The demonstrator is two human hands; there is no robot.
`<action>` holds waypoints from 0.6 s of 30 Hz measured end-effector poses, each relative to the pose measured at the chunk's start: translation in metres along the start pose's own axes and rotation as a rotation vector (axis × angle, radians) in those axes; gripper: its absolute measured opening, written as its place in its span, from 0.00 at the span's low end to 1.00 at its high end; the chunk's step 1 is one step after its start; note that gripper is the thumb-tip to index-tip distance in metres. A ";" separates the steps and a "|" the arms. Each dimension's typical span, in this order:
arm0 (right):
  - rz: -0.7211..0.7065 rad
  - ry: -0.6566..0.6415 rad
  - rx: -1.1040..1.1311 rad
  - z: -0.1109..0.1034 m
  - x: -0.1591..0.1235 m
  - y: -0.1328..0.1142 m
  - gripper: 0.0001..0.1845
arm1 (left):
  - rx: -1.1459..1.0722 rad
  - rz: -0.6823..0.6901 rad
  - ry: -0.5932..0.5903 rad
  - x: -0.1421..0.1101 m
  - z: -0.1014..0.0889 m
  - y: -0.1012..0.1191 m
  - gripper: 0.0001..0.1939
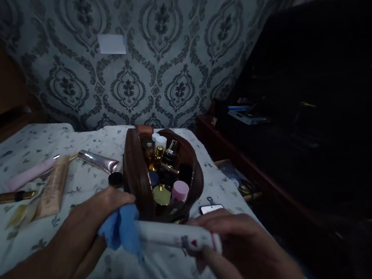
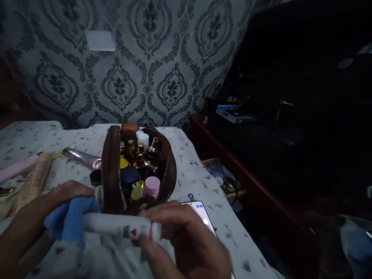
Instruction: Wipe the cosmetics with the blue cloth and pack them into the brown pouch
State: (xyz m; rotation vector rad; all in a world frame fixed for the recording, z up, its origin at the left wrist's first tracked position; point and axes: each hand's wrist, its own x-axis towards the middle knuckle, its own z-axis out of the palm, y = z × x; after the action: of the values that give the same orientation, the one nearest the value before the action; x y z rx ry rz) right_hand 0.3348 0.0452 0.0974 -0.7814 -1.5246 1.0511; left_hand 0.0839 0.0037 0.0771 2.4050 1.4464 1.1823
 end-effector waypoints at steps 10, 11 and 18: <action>-0.317 0.225 -0.329 -0.032 0.032 0.014 0.13 | 0.594 0.247 -0.116 0.024 0.006 -0.016 0.28; -0.341 0.198 -0.365 -0.032 0.034 0.016 0.14 | 0.599 0.235 -0.122 0.021 0.005 -0.016 0.28; -0.370 -0.061 -0.455 -0.030 0.049 0.025 0.11 | 0.470 0.063 -0.109 0.005 0.003 -0.015 0.26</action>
State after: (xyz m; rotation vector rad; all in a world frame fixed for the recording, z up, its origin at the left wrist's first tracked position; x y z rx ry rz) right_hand 0.3520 0.1056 0.0951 -0.7358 -1.9042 0.4615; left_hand 0.0763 0.0167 0.0705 2.7749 1.7880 0.7681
